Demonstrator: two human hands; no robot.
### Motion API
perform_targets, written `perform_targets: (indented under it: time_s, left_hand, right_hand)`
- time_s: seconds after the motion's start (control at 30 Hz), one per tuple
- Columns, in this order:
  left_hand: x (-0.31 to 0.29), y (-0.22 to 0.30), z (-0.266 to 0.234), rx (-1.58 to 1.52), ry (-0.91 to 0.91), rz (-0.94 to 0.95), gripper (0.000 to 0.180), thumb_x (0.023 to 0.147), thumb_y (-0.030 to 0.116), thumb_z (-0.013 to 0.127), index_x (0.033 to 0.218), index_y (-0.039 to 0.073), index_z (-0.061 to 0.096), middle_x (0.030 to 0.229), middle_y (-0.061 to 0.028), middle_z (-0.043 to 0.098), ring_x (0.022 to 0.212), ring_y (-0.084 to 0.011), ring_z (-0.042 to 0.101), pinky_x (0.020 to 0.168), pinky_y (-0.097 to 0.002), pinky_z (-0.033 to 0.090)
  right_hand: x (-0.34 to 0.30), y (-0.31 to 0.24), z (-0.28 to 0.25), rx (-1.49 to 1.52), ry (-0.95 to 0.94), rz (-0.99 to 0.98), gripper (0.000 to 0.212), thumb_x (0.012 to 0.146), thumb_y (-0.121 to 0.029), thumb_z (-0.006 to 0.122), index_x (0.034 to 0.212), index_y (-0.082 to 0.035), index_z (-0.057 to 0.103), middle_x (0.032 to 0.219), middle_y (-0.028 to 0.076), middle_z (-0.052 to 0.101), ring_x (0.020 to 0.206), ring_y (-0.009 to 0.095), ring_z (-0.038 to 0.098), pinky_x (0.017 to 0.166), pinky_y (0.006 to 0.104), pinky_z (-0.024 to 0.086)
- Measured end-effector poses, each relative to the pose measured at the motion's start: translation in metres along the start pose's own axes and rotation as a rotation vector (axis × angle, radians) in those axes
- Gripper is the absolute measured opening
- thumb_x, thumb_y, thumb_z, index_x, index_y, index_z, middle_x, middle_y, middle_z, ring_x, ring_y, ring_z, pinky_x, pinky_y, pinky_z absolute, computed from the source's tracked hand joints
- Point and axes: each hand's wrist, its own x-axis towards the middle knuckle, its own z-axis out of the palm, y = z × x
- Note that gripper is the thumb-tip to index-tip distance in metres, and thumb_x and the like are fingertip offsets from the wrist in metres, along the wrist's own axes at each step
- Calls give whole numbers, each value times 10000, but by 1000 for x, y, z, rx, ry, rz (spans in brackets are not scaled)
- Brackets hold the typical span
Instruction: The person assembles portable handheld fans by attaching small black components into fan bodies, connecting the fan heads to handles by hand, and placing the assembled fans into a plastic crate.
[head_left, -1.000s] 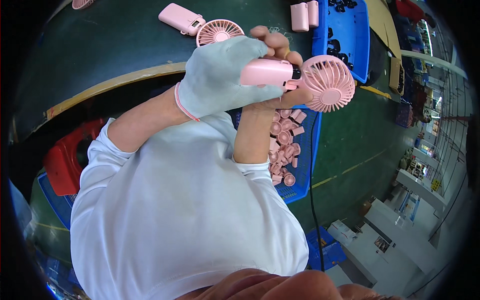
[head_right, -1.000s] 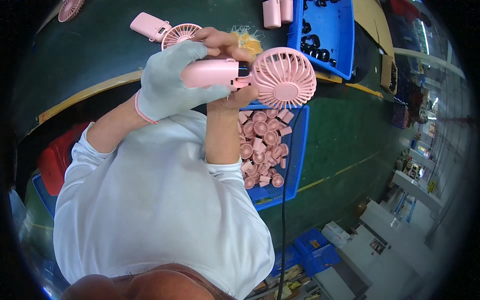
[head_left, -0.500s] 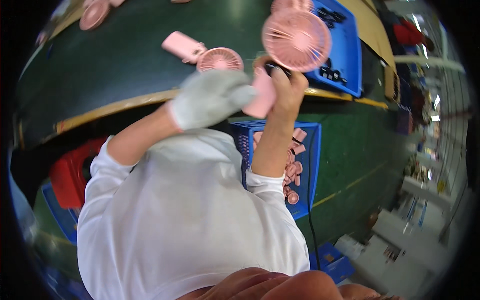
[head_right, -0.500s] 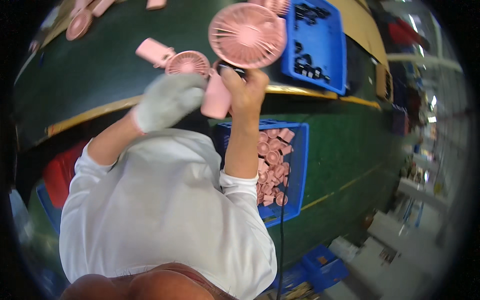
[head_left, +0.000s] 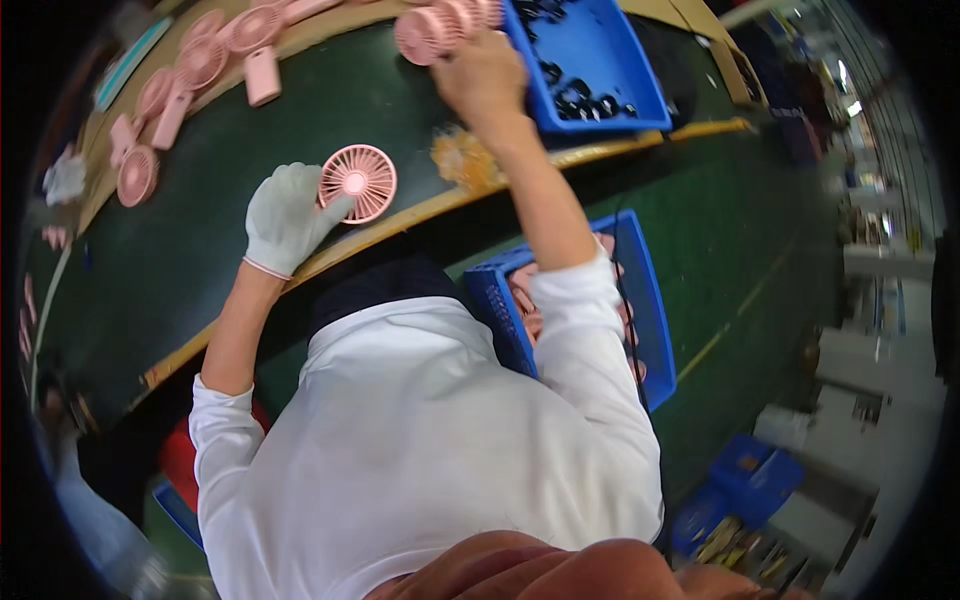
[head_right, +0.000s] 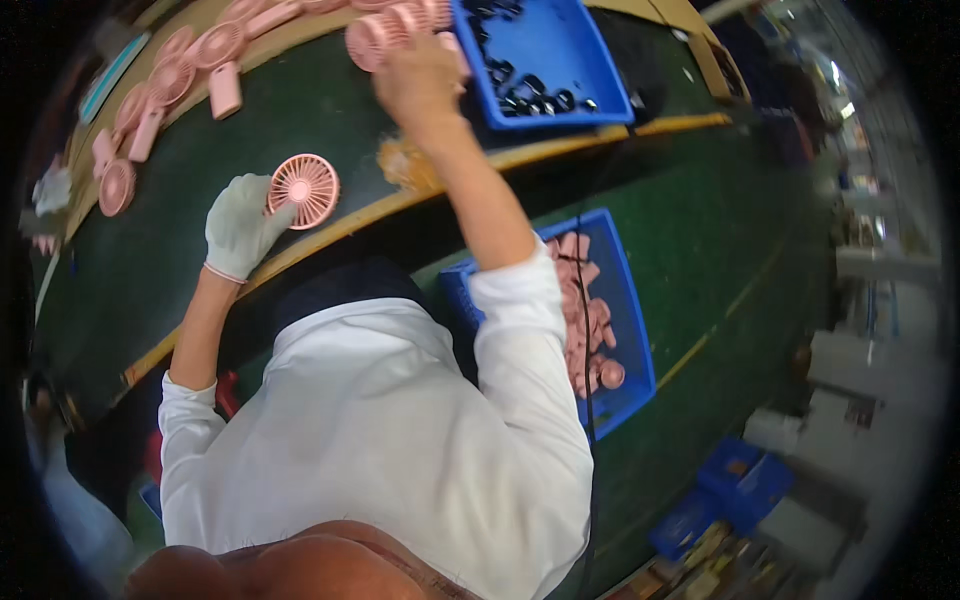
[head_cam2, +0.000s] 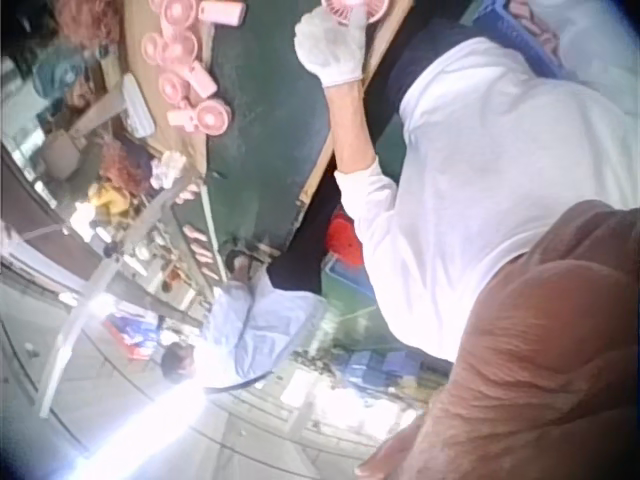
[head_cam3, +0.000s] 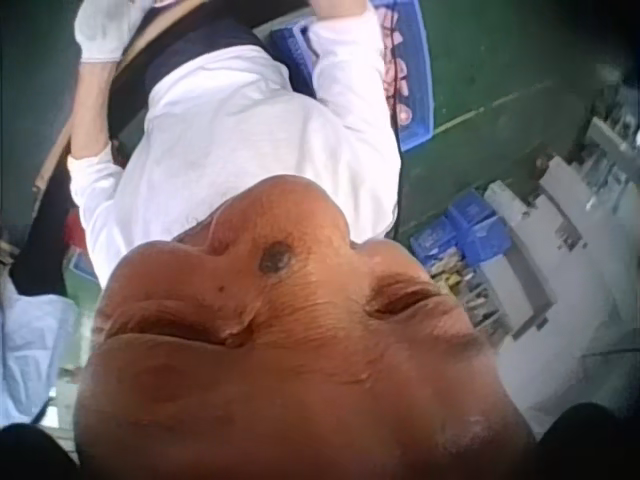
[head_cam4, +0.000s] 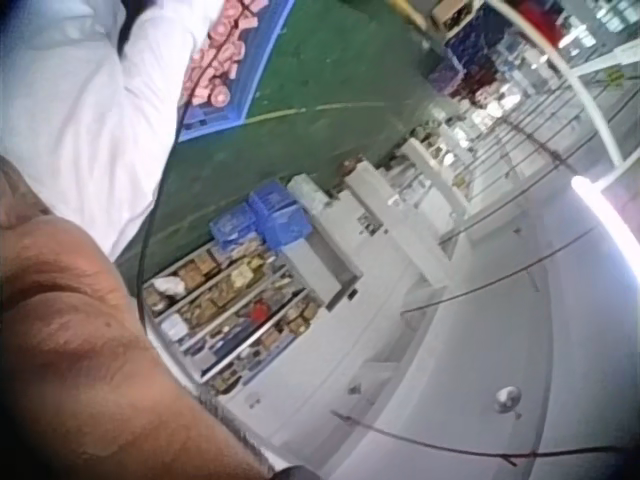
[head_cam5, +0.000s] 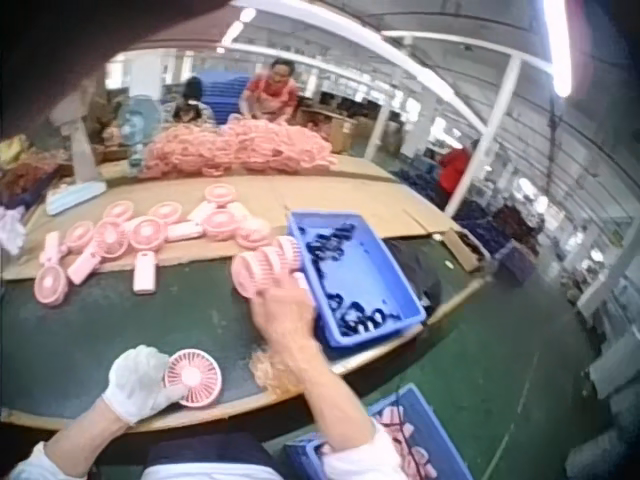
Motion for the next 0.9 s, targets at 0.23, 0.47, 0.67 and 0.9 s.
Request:
perform_targets:
  time_s: [0.23,0.47,0.67,0.9]
  left_hand:
    - [-30,-14,-13,-11,308,126,391,551,451,763,668,136,561,652,-30,511,620,-231,534,539,-364,420]
    - [-40,-2,-17,-17,242,-46,365,581,428,772,676,143,566,706,-32,529,702,-212,550,594,-337,435]
    - [-35,2,-26,-42,-101,-147,396,687,476,715,760,98,623,819,-74,583,824,-236,594,627,-357,517]
    - [-37,-3,-27,-34,-15,-41,381,700,472,705,681,98,632,687,-82,597,684,-273,614,549,-378,490]
  right_hand:
    - [-34,179,-29,-231,-229,14,296,805,-218,670,1005,1,662,1035,212,643,1040,388,568,898,456,450]
    - [-44,204,-9,-256,-431,71,212,770,-127,642,974,-69,642,905,199,656,832,418,628,742,506,498]
    - [-28,200,-27,652,-218,547,184,827,-6,584,1006,23,619,753,60,621,710,199,660,599,304,519]
    - [-62,18,-79,1391,-187,445,170,883,46,526,1032,47,609,830,98,630,659,134,621,548,231,498]
